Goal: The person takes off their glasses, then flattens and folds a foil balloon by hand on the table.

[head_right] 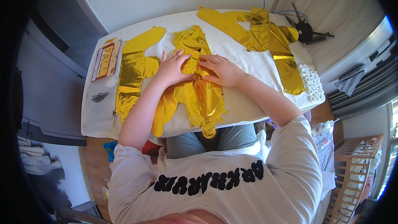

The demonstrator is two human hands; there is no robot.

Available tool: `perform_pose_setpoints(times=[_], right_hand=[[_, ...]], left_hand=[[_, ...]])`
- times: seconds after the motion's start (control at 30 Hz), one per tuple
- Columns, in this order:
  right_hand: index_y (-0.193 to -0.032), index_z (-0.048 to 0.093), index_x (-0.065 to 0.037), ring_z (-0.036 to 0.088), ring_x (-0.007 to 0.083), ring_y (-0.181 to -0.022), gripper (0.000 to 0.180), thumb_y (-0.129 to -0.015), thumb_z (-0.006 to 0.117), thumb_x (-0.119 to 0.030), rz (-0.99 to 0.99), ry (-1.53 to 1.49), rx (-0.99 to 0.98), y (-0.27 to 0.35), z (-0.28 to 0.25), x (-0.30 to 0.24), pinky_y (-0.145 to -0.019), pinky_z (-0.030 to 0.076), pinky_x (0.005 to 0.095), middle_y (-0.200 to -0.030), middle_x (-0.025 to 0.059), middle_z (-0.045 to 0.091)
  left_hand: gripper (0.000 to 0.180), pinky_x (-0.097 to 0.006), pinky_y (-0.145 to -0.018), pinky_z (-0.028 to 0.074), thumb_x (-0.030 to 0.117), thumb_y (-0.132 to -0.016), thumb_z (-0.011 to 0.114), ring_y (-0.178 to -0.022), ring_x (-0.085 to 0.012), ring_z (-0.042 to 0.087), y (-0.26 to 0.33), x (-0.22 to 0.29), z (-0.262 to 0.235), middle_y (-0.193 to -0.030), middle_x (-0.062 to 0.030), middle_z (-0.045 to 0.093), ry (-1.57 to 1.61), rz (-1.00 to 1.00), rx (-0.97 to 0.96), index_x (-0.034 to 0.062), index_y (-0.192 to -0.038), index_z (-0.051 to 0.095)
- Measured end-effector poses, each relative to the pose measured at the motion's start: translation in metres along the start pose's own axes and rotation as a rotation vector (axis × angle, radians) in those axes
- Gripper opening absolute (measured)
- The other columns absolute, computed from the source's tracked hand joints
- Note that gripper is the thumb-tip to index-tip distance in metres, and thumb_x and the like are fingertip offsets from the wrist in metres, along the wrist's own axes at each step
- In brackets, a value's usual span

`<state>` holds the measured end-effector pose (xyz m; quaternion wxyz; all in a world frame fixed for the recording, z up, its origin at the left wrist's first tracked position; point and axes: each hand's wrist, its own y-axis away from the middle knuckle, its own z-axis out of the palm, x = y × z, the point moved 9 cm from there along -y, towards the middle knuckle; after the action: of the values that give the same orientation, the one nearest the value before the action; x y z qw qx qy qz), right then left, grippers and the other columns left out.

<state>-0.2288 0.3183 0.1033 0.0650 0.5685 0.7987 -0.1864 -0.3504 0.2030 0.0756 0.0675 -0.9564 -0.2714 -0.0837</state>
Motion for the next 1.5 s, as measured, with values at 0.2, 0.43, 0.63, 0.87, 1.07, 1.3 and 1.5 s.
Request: perform_pose_setpoints(times=[0.2, 0.43, 0.63, 0.87, 1.07, 1.3, 1.5], right_hand=[[-0.149, 0.053, -0.004, 0.046, 0.0384, -0.143, 0.063, -0.098, 0.069, -0.037, 0.010, 0.084, -0.028, -0.002, 0.008, 0.001, -0.121, 0.036, 0.0478, -0.157, 0.0184, 0.048], [-0.142, 0.059, -0.004, 0.048, 0.0375, -0.142, 0.057, -0.096, 0.071, -0.035, 0.042, -0.052, 0.070, -0.012, -0.003, 0.012, -0.119, 0.038, 0.0480, -0.152, 0.0187, 0.053], [-0.135, 0.064, -0.002, 0.054, 0.0383, -0.135, 0.048, -0.095, 0.073, -0.027, -0.010, -0.045, 0.043, -0.023, 0.000, 0.015, -0.114, 0.045, 0.0454, -0.145, 0.0195, 0.058], [-0.138, 0.063, -0.002, 0.056, 0.0393, -0.133, 0.050, -0.099, 0.068, -0.033, 0.025, -0.102, -0.004, -0.025, 0.011, 0.011, -0.113, 0.046, 0.0455, -0.146, 0.0212, 0.057], [-0.145, 0.057, -0.004, 0.050, 0.0380, -0.140, 0.058, -0.104, 0.058, -0.045, -0.031, -0.066, 0.035, -0.028, 0.015, 0.008, -0.118, 0.040, 0.0459, -0.152, 0.0207, 0.053], [-0.154, 0.047, -0.007, 0.040, 0.0374, -0.149, 0.064, -0.107, 0.049, -0.050, 0.010, 0.028, -0.007, -0.028, 0.026, 0.008, -0.124, 0.032, 0.0488, -0.159, 0.0204, 0.045], [-0.157, 0.043, -0.008, 0.038, 0.0383, -0.150, 0.070, -0.107, 0.046, -0.056, 0.033, 0.037, 0.002, -0.026, 0.033, 0.009, -0.125, 0.030, 0.0509, -0.161, 0.0200, 0.042]], left_hand=[[0.100, -0.060, -0.129, 0.000, 0.073, -0.076, 0.075, -0.158, -0.0272, 0.031, -0.001, 0.001, 0.000, -0.166, -0.0181, 0.038, 0.004, -0.005, -0.009, 0.0172, -0.155, 0.050], [0.097, -0.060, -0.129, 0.002, 0.070, -0.077, 0.075, -0.157, -0.0278, 0.032, 0.000, -0.003, 0.002, -0.165, -0.0180, 0.040, -0.007, 0.003, 0.023, 0.0157, -0.154, 0.051], [0.096, -0.060, -0.129, 0.002, 0.069, -0.077, 0.076, -0.157, -0.0278, 0.033, -0.001, 0.000, 0.002, -0.165, -0.0182, 0.040, -0.005, 0.011, 0.023, 0.0153, -0.153, 0.052], [0.096, -0.061, -0.129, 0.003, 0.070, -0.077, 0.075, -0.157, -0.0276, 0.033, 0.001, 0.002, 0.002, -0.165, -0.0181, 0.040, -0.015, 0.008, 0.005, 0.0159, -0.152, 0.052], [0.092, -0.063, -0.129, 0.002, 0.070, -0.080, 0.073, -0.156, -0.0265, 0.034, -0.002, -0.001, 0.002, -0.165, -0.0149, 0.041, -0.031, 0.008, 0.032, 0.0181, -0.153, 0.051], [0.092, -0.062, -0.129, 0.002, 0.069, -0.081, 0.073, -0.157, -0.0260, 0.033, -0.003, 0.001, 0.003, -0.166, -0.0139, 0.040, -0.031, 0.001, 0.008, 0.0179, -0.153, 0.051], [0.092, -0.062, -0.129, 0.002, 0.069, -0.081, 0.073, -0.157, -0.0246, 0.032, -0.001, -0.001, 0.004, -0.167, -0.0127, 0.039, -0.042, -0.011, -0.002, 0.0182, -0.154, 0.050]])
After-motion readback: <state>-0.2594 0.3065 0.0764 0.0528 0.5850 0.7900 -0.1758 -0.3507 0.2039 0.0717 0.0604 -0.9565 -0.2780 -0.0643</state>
